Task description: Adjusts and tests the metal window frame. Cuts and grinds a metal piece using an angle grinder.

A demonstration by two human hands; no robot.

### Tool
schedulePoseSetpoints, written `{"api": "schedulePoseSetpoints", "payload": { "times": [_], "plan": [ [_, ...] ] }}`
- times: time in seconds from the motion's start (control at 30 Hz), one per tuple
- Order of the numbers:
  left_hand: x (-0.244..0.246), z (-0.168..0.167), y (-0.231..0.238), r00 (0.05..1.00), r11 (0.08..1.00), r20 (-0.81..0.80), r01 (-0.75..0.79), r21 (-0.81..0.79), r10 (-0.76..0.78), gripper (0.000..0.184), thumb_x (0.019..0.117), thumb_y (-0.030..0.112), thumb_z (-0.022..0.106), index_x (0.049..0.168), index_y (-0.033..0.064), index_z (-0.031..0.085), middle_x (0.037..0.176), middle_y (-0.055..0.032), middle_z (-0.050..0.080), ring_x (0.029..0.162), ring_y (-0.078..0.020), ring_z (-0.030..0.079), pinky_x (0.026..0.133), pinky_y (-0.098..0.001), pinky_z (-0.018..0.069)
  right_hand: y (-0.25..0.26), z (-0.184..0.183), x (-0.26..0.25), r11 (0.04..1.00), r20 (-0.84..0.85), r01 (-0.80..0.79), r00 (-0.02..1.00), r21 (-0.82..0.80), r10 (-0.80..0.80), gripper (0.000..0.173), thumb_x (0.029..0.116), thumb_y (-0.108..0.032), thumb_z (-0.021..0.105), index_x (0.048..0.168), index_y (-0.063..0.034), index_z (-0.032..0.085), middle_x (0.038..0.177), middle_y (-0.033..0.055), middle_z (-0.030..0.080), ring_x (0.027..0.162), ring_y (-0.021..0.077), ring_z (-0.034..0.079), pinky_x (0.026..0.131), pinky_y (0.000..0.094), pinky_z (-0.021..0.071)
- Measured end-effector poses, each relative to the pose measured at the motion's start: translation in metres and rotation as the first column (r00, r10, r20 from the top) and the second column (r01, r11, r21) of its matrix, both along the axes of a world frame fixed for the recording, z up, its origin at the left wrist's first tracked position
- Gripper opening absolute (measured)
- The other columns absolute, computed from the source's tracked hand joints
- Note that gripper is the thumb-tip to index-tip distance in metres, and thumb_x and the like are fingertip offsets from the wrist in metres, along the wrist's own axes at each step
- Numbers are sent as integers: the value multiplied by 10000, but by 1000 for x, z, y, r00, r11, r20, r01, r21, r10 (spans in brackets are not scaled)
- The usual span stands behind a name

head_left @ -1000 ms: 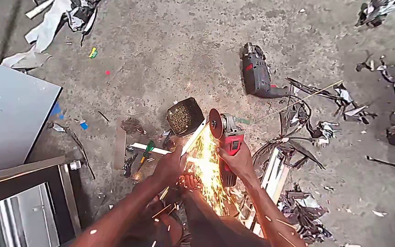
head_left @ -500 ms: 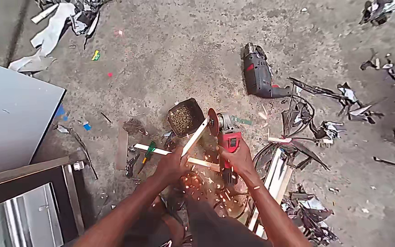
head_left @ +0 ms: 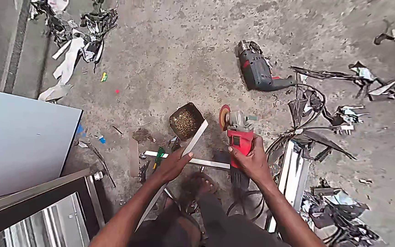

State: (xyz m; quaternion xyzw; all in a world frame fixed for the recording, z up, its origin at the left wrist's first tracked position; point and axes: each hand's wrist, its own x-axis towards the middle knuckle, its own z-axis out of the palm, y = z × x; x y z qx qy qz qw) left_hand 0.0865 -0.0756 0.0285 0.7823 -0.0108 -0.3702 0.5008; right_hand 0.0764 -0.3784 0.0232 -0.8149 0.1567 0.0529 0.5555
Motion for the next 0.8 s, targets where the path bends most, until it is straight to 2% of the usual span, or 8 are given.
{"api": "schedulePoseSetpoints", "payload": {
  "times": [0.07,0.13,0.3,0.4,0.57,0.63,0.8],
  "plan": [
    [2,3,-1,1000,1000,-18,21,-15,-21,459,1065,508,428,1130,107,638,812,4,573,688,-107,544,671,-334,491,2,1,2,989,18,-22,1000,-147,25,834,780,-424,816,1399,-23,427,1149,69,677,1001,84,687,863,296,598],
    [3,5,-3,999,999,-32,27,-33,-28,449,1066,506,431,1129,111,635,782,16,549,644,-98,510,628,-316,466,4,1,3,979,26,-40,999,-201,46,833,782,-436,816,1398,-24,436,1136,75,685,994,98,691,866,318,596],
    [6,5,-6,998,999,-66,14,-31,-16,448,1063,510,426,1118,119,638,763,16,536,624,-107,496,608,-324,456,9,-4,7,972,-3,-62,998,-229,63,822,775,-457,819,1384,-38,461,1121,81,692,986,149,696,867,391,596],
    [4,2,-4,996,999,-85,-6,-43,2,437,1063,516,425,1094,128,625,731,30,496,580,-97,453,558,-301,420,10,-4,6,972,-26,-70,998,-222,66,813,775,-454,815,1385,-51,462,1103,75,697,973,155,701,854,404,599],
    [10,1,0,994,999,-102,32,-32,-35,461,1052,530,443,1155,124,636,774,26,531,623,-94,482,601,-308,446,7,-7,10,964,-50,-78,996,-254,68,809,776,-469,814,1385,-66,465,1104,68,699,979,161,701,856,419,597],
    [13,2,3,990,997,-134,28,-70,-37,446,1052,516,446,1155,124,632,748,38,506,591,-80,452,565,-279,418,7,-9,14,961,-53,-80,996,-263,68,815,776,-474,810,1389,-66,462,1091,76,701,968,174,704,845,439,596],
    [15,2,5,974,979,-220,8,-203,-53,352,1073,451,427,1039,139,586,631,60,395,478,-61,355,455,-226,324,5,-12,22,938,-107,-104,992,-332,73,833,785,-481,799,1418,-79,436,1093,102,704,979,235,708,843,500,583]
  ]
}}
